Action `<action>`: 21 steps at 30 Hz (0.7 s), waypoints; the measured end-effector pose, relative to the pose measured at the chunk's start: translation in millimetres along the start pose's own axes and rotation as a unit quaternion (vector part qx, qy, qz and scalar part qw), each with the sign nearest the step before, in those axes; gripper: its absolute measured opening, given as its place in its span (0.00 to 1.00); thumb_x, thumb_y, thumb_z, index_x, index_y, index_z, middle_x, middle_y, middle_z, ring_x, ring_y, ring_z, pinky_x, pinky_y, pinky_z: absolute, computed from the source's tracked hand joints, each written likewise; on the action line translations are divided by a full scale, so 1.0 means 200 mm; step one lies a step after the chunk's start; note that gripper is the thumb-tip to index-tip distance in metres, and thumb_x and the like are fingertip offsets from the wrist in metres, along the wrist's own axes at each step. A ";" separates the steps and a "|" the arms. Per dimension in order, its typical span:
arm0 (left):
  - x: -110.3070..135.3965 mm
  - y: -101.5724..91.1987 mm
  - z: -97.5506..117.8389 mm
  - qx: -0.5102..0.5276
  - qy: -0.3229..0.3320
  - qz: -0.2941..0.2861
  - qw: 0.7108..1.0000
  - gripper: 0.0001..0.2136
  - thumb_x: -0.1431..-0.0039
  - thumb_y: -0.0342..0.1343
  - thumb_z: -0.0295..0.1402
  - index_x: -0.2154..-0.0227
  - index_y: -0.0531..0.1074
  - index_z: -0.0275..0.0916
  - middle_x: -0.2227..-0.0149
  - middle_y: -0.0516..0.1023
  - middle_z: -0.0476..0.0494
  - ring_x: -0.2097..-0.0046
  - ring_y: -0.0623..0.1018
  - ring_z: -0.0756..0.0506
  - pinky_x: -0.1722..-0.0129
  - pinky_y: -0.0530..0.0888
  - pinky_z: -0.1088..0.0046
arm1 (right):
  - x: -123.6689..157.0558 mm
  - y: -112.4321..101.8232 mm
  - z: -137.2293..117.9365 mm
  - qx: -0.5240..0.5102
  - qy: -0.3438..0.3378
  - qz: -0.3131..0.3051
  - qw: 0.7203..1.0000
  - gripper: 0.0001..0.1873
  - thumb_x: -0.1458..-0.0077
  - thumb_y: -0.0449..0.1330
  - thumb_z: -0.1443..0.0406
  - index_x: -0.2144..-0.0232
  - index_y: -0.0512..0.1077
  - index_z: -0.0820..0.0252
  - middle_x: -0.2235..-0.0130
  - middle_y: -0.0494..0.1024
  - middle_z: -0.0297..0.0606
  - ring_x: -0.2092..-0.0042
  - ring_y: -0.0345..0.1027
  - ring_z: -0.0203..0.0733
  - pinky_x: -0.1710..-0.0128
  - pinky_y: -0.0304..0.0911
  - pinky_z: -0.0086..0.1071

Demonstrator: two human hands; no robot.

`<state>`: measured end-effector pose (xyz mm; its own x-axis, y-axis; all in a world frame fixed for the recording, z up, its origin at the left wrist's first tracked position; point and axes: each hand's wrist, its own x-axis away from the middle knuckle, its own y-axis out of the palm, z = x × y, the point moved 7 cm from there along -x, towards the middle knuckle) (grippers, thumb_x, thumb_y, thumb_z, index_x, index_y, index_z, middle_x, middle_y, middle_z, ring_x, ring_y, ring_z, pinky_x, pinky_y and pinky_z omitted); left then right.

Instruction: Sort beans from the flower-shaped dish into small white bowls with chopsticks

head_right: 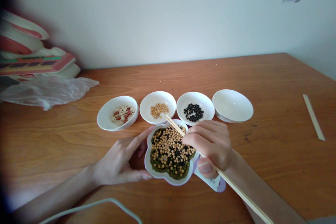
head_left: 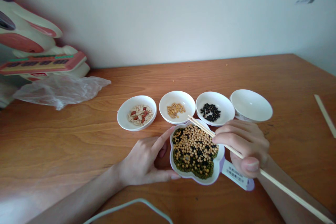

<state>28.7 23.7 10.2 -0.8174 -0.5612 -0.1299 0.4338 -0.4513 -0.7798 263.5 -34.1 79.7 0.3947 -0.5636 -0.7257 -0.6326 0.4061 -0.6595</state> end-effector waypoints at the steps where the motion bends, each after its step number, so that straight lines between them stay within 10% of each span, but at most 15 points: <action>1: 0.00 0.00 0.00 0.001 -0.001 -0.001 1.000 0.54 0.37 0.65 0.61 0.21 0.40 0.44 0.64 0.80 0.49 0.67 0.81 0.43 0.69 0.76 0.67 | -0.01 -0.02 0.00 -0.045 0.010 0.027 0.999 0.39 0.22 0.32 0.48 0.66 0.77 0.57 0.70 0.80 0.41 0.69 0.74 0.45 0.68 0.64 0.41; 21: 0.00 0.00 0.00 -0.010 0.005 0.004 1.000 0.55 0.37 0.64 0.62 0.21 0.41 0.42 0.65 0.80 0.49 0.67 0.82 0.43 0.71 0.77 0.68 | -0.02 0.06 0.09 -0.223 0.181 -0.028 0.958 0.41 0.26 0.36 0.38 0.70 0.74 0.55 0.74 0.76 0.35 0.74 0.67 0.40 0.70 0.56 0.38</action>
<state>27.8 23.5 11.0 -0.8172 -0.5586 -0.1420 0.4329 -0.4323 -0.7910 266.1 -14.9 70.8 0.2303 -0.8204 -0.5233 -0.8704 0.0668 -0.4878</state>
